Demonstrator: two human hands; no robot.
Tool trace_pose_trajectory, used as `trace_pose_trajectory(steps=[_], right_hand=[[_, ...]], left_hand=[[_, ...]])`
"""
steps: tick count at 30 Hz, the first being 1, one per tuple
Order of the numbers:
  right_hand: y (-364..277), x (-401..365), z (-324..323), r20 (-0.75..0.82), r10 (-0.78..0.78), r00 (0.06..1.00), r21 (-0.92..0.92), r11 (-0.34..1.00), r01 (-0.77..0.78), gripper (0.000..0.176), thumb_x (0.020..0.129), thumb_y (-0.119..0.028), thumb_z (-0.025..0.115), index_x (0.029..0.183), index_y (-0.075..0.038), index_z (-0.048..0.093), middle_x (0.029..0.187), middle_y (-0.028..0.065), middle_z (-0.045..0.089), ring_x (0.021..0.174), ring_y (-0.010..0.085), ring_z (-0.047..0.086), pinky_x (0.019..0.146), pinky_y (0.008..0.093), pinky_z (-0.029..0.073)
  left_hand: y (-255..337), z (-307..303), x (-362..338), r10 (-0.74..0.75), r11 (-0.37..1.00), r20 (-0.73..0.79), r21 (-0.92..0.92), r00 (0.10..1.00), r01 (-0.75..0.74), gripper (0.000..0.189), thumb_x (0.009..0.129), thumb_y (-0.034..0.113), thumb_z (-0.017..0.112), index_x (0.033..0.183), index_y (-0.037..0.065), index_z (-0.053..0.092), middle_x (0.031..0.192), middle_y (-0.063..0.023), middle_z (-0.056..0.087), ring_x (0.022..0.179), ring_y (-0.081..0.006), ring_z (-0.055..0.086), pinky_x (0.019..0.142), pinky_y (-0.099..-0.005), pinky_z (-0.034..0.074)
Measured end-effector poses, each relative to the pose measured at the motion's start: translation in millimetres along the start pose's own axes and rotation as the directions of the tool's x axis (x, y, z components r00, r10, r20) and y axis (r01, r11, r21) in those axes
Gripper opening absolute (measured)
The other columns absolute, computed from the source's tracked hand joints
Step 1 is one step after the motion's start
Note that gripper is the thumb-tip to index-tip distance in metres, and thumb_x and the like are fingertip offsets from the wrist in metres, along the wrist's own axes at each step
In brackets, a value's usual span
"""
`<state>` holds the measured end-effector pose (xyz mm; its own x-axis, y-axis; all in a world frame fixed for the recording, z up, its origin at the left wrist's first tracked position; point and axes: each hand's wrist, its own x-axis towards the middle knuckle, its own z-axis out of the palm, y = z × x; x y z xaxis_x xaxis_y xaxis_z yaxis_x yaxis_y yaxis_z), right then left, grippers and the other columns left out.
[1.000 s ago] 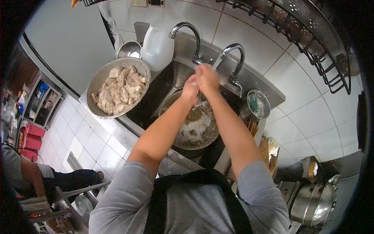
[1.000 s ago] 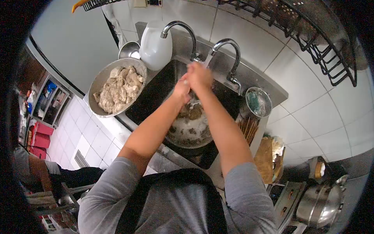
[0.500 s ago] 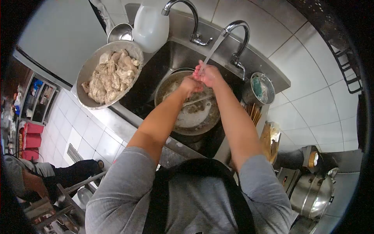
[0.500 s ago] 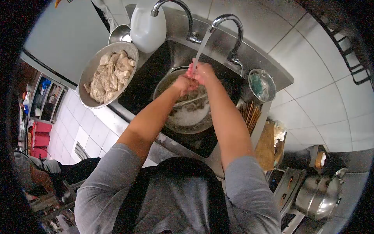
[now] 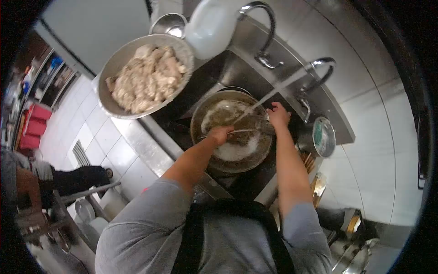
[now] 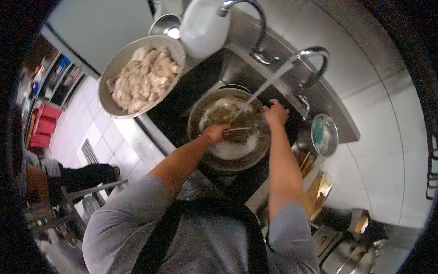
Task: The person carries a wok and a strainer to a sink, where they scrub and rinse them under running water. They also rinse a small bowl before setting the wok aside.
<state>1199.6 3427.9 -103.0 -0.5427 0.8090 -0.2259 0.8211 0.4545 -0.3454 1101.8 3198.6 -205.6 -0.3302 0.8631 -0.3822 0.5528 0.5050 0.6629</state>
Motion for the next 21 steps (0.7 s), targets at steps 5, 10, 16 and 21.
trace_pose_trajectory(steps=[5,10,16,21], right_hand=[[-67,-31,-49,-0.257,-0.547,0.797,-0.218,0.836,0.504,0.04,0.069,-0.002,0.056,0.107,-0.014,0.057,0.094,0.0105,0.061,0.092,0.031,0.054,0.081,0.0377,0.044],[-103,-52,-94,-0.1,-0.627,0.773,0.219,0.744,0.632,0.03,0.075,-0.004,0.055,0.105,-0.009,0.059,0.088,0.0102,0.063,0.081,0.0229,0.06,0.073,0.0309,0.046],[-126,-92,-105,-0.462,-0.723,0.514,-0.208,0.652,0.729,0.025,0.082,-0.009,0.049,0.104,-0.008,0.061,0.094,0.0151,0.061,0.088,0.0287,0.059,0.078,0.0317,0.045],[-103,-57,-142,-0.312,-0.537,0.784,0.432,0.655,0.62,0.032,0.075,0.008,0.045,0.103,-0.005,0.056,0.1,0.0131,0.061,0.091,0.0255,0.06,0.081,0.0311,0.045]], left_hand=[[18,-23,-11,0.067,0.957,-0.275,-0.253,0.959,-0.14,0.02,0.088,0.024,0.05,0.094,0.005,0.05,0.083,-0.0165,0.056,0.075,-0.0319,0.055,0.067,-0.0434,0.041],[73,-54,14,0.107,0.89,-0.475,-0.345,0.873,-0.297,0.024,0.087,0.024,0.054,0.094,0.002,0.049,0.077,-0.0143,0.053,0.068,-0.024,0.051,0.064,-0.0372,0.041],[120,-73,96,0.11,0.622,-0.668,-0.532,0.736,-0.575,0.02,0.088,0.015,0.051,0.104,0.005,0.046,0.084,-0.0063,0.057,0.067,-0.0144,0.052,0.056,-0.0277,0.042],[164,-115,20,0.122,0.206,-0.209,-0.951,0.97,-0.231,0.019,0.085,0.007,0.051,0.103,0.008,0.045,0.08,-0.0065,0.057,0.055,-0.0131,0.051,0.043,-0.0257,0.039]])
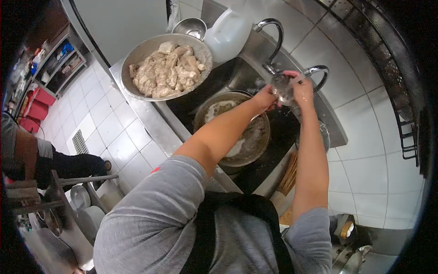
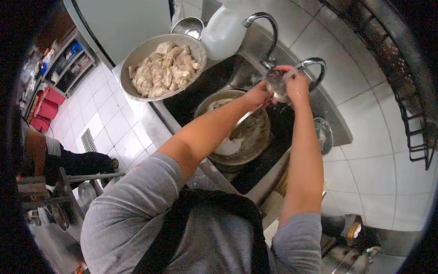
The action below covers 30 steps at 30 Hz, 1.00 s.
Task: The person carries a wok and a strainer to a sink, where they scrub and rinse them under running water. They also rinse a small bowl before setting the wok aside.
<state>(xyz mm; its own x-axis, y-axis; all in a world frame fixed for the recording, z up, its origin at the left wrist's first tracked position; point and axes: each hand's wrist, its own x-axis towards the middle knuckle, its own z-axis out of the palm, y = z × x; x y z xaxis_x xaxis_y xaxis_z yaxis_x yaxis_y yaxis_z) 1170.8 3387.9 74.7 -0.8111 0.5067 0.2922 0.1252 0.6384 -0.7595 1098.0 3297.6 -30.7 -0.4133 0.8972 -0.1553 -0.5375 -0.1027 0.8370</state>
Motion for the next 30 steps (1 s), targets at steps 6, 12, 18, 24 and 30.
trace_pose_trajectory(steps=[6,12,18,24,30], right_hand=[[27,-7,5,-0.419,0.194,0.887,0.583,0.806,0.099,0.021,0.072,0.01,0.053,0.09,-0.001,0.052,0.085,0.0062,0.06,0.079,0.0178,0.059,0.075,0.0267,0.046],[-4,-23,50,-0.04,0.582,0.812,0.963,0.239,-0.123,0.024,0.077,-0.008,0.063,0.098,0.0,0.054,0.086,0.0087,0.059,0.081,0.0218,0.058,0.07,0.0357,0.049],[41,-6,30,-0.116,0.488,0.865,0.645,0.699,-0.307,0.05,0.074,-0.024,0.07,0.108,0.006,0.051,0.1,0.0156,0.058,0.091,0.0225,0.055,0.079,0.0343,0.042],[-6,-33,48,0.015,0.451,0.893,0.728,0.607,-0.319,0.048,0.081,-0.03,0.063,0.113,0.002,0.048,0.114,0.0142,0.052,0.106,0.0238,0.049,0.089,0.0391,0.038],[3,-38,28,0.071,0.486,0.871,0.865,0.405,-0.297,0.033,0.086,-0.019,0.055,0.113,-0.003,0.048,0.108,0.0088,0.055,0.093,0.0231,0.056,0.079,0.0369,0.047]], left_hand=[[-16,-13,1,0.145,0.965,-0.008,-0.218,0.989,-0.144,0.026,0.082,0.001,0.05,0.107,0.008,0.05,0.071,-0.0064,0.053,0.057,-0.0177,0.049,0.053,-0.0301,0.042],[-24,-5,-26,0.63,0.617,-0.072,0.65,0.773,-0.443,0.08,0.066,-0.016,0.048,0.137,0.013,0.024,0.112,-0.0212,0.044,0.106,-0.0356,0.044,0.091,-0.0326,0.036],[5,-9,-52,0.336,0.938,-0.023,-0.083,0.942,-0.336,0.075,0.078,0.009,0.055,0.139,0.018,0.013,0.133,-0.0149,0.033,0.116,-0.0237,0.039,0.092,-0.0317,0.034],[38,28,-16,0.523,0.696,-0.397,0.71,0.754,-0.109,0.043,0.085,0.044,0.046,0.117,0.015,0.053,0.116,-0.0189,0.047,0.108,-0.029,0.045,0.092,-0.044,0.034],[51,33,-2,0.636,0.264,0.132,0.888,0.76,-0.376,0.045,0.084,0.049,0.043,0.111,0.015,0.057,0.117,-0.0176,0.049,0.11,-0.0326,0.045,0.09,-0.0456,0.036]])
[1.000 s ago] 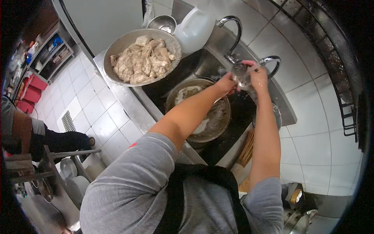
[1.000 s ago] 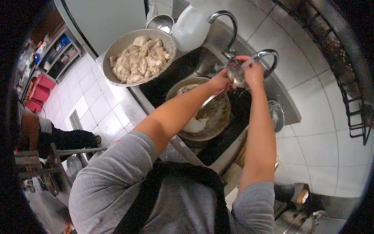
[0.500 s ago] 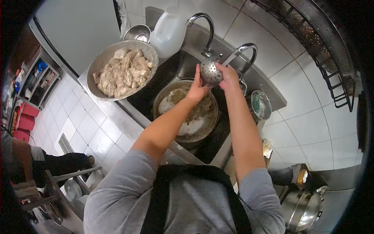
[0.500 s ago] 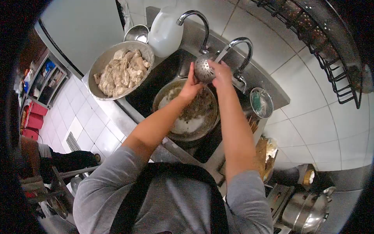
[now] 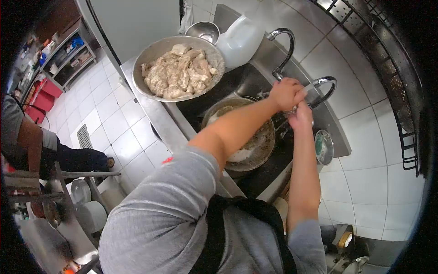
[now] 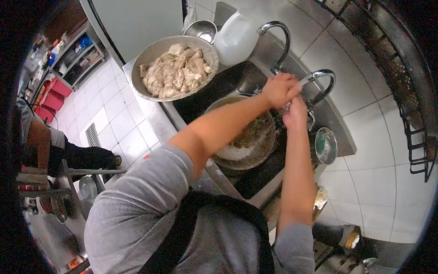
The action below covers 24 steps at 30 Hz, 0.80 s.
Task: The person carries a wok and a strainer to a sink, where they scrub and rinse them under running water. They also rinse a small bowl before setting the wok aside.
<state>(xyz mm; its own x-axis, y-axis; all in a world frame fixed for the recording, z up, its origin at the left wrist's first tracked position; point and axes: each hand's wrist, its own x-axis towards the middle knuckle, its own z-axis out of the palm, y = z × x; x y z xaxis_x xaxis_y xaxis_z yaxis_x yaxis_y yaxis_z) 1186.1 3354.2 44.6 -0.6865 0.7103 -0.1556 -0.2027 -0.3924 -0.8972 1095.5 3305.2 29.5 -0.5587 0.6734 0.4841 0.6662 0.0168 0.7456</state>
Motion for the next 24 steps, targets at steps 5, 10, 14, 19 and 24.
trace_pose_trajectory(steps=[5,10,14,19,24], right_hand=[[-10,22,-19,0.09,-0.1,0.991,-0.183,0.976,0.115,0.019,0.085,-0.018,0.054,0.095,-0.001,0.058,0.089,0.0069,0.062,0.081,0.0179,0.059,0.071,0.0337,0.047],[3,28,9,-0.029,-0.601,0.799,-0.98,0.176,0.097,0.028,0.084,-0.033,0.046,0.09,-0.012,0.063,0.089,0.0149,0.06,0.083,0.0372,0.056,0.072,0.0423,0.043],[18,15,24,0.415,-0.615,0.671,-0.91,-0.274,0.311,0.031,0.084,-0.035,0.048,0.094,-0.01,0.062,0.095,0.0117,0.06,0.084,0.0334,0.057,0.075,0.0412,0.044],[-21,21,-3,0.165,0.291,0.942,-0.371,0.903,-0.214,0.037,0.085,-0.032,0.057,0.103,0.0,0.055,0.1,0.0075,0.059,0.088,0.0206,0.058,0.079,0.0393,0.045],[-9,1,8,0.109,0.083,0.991,0.02,0.996,-0.085,0.036,0.086,-0.031,0.053,0.11,-0.004,0.051,0.104,0.009,0.057,0.096,0.0227,0.056,0.084,0.0398,0.044]], left_hand=[[-12,-42,7,-0.374,0.637,0.493,-0.48,0.786,0.604,0.039,0.081,0.045,0.054,0.108,0.017,0.057,0.111,-0.0085,0.054,0.106,-0.0211,0.043,0.081,-0.0431,0.036],[-7,-5,-29,-0.346,0.299,0.403,-0.809,0.847,0.506,0.037,0.084,0.028,0.057,0.117,0.013,0.048,0.109,-0.0069,0.056,0.104,-0.0198,0.045,0.081,-0.0371,0.037],[-15,-16,-36,-0.218,-0.055,0.459,-0.887,0.861,0.459,0.034,0.086,0.017,0.053,0.119,0.013,0.045,0.107,-0.0056,0.056,0.094,-0.0196,0.054,0.082,-0.0377,0.043],[-37,-8,-28,-0.321,0.124,0.278,-0.936,0.906,0.331,0.009,0.083,0.01,0.058,0.091,0.005,0.057,0.083,-0.0028,0.06,0.078,-0.0139,0.057,0.07,-0.0307,0.046],[-4,10,-5,-0.234,0.956,-0.4,-0.262,0.886,0.133,0.026,0.085,0.028,0.05,0.102,0.012,0.061,0.094,-0.0163,0.06,0.093,-0.0339,0.055,0.083,-0.0384,0.043]])
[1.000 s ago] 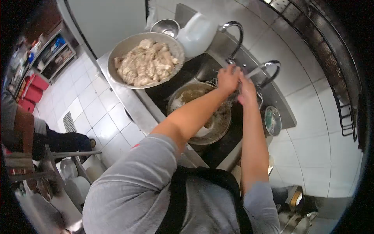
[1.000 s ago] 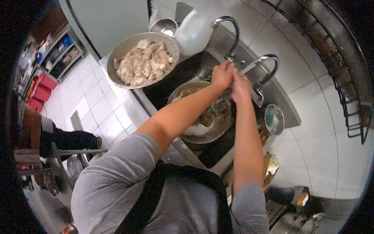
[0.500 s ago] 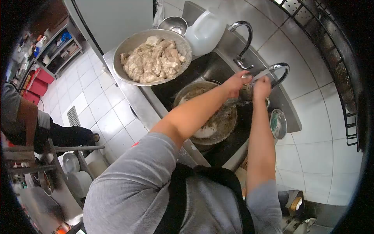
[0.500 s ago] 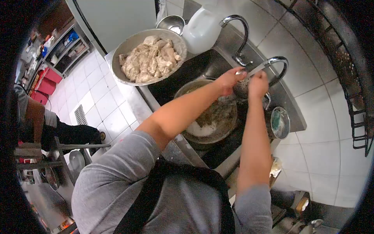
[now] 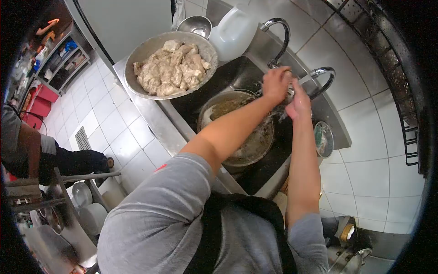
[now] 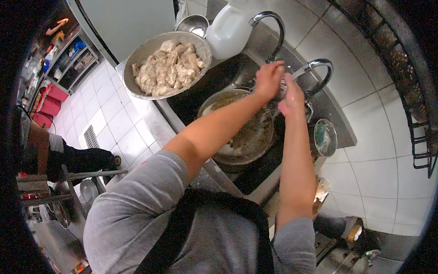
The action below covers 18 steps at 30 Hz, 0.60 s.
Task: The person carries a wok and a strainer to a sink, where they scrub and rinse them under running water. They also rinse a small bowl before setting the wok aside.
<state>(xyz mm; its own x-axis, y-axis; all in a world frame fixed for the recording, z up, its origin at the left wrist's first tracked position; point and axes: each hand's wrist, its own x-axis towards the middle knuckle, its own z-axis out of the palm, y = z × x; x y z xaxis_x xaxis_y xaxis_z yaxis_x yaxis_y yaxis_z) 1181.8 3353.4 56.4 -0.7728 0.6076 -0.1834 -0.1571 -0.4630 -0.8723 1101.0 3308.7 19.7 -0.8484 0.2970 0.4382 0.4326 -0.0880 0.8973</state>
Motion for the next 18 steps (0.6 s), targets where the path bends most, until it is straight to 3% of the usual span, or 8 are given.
trace_pose_trajectory(steps=[3,5,8,9,12,13,15,18], right_hand=[[-8,-13,15,-0.072,0.01,0.997,0.158,0.987,0.001,0.045,0.091,-0.041,0.039,0.118,-0.006,0.045,0.115,0.009,0.052,0.102,0.0252,0.054,0.086,0.0418,0.043],[0,-12,0,-0.065,-0.042,0.997,0.185,0.981,0.053,0.044,0.091,-0.04,0.041,0.117,-0.005,0.046,0.114,0.0089,0.053,0.101,0.0252,0.054,0.085,0.0433,0.044],[6,-15,-2,-0.127,-0.015,0.992,0.116,0.993,0.03,0.042,0.091,-0.037,0.043,0.116,-0.004,0.048,0.112,0.0089,0.054,0.099,0.0251,0.054,0.085,0.0446,0.043],[6,-15,1,-0.156,0.005,0.988,0.075,0.997,0.007,0.041,0.091,-0.036,0.043,0.115,-0.004,0.048,0.111,0.009,0.055,0.099,0.0251,0.054,0.085,0.0449,0.043],[12,2,3,-0.263,-0.081,0.961,0.01,0.996,0.087,0.038,0.09,-0.033,0.045,0.112,-0.002,0.05,0.108,0.0093,0.056,0.098,0.0249,0.054,0.088,0.0441,0.041],[13,11,0,-0.204,-0.169,0.964,-0.024,0.986,0.167,0.039,0.09,-0.032,0.044,0.113,-0.001,0.048,0.11,0.0097,0.054,0.099,0.0247,0.053,0.09,0.0433,0.04],[21,17,0,0.109,0.059,0.992,0.249,0.965,-0.085,0.034,0.09,-0.03,0.045,0.11,-0.002,0.049,0.107,0.0111,0.055,0.099,0.0243,0.053,0.087,0.0416,0.042],[22,5,19,0.078,0.007,0.997,0.277,0.96,-0.028,0.04,0.09,-0.037,0.042,0.106,-0.002,0.049,0.109,0.0136,0.053,0.101,0.0286,0.051,0.089,0.0422,0.041]], left_hand=[[6,24,-16,0.259,0.953,0.009,0.159,0.966,-0.257,0.03,0.084,0.031,0.048,0.104,0.012,0.06,0.099,-0.0161,0.06,0.097,-0.0326,0.053,0.086,-0.0388,0.042],[-1,22,-9,0.309,0.925,0.199,0.162,0.93,-0.343,0.032,0.085,0.033,0.046,0.103,0.011,0.06,0.099,-0.0158,0.06,0.094,-0.0323,0.055,0.085,-0.0384,0.042],[41,-13,26,-0.249,0.94,0.593,0.337,0.766,0.045,0.033,0.085,0.035,0.045,0.099,0.009,0.06,0.094,-0.0138,0.062,0.088,-0.0323,0.058,0.082,-0.0392,0.044],[-7,17,38,-0.132,0.95,0.576,0.306,0.807,-0.063,0.033,0.084,0.036,0.047,0.096,0.007,0.059,0.089,-0.0123,0.063,0.085,-0.0325,0.059,0.078,-0.0389,0.045],[-9,1,26,-0.261,0.965,0.297,0.091,0.918,0.245,0.037,0.082,0.041,0.05,0.096,0.008,0.06,0.085,-0.0111,0.063,0.083,-0.0308,0.06,0.078,-0.038,0.045],[-8,0,17,-0.244,0.954,0.374,-0.072,0.895,0.29,0.041,0.081,0.044,0.052,0.103,0.011,0.06,0.097,-0.0145,0.06,0.089,-0.0298,0.058,0.081,-0.0366,0.044],[5,-10,-6,-0.217,0.976,0.278,0.053,0.936,0.21,0.041,0.08,0.042,0.054,0.108,0.013,0.058,0.104,-0.0174,0.056,0.096,-0.0299,0.055,0.085,-0.0361,0.042],[0,-22,2,-0.214,0.957,0.378,-0.106,0.901,0.271,0.048,0.075,0.04,0.059,0.116,0.015,0.055,0.112,-0.0205,0.048,0.108,-0.0316,0.045,0.093,-0.0354,0.036]])
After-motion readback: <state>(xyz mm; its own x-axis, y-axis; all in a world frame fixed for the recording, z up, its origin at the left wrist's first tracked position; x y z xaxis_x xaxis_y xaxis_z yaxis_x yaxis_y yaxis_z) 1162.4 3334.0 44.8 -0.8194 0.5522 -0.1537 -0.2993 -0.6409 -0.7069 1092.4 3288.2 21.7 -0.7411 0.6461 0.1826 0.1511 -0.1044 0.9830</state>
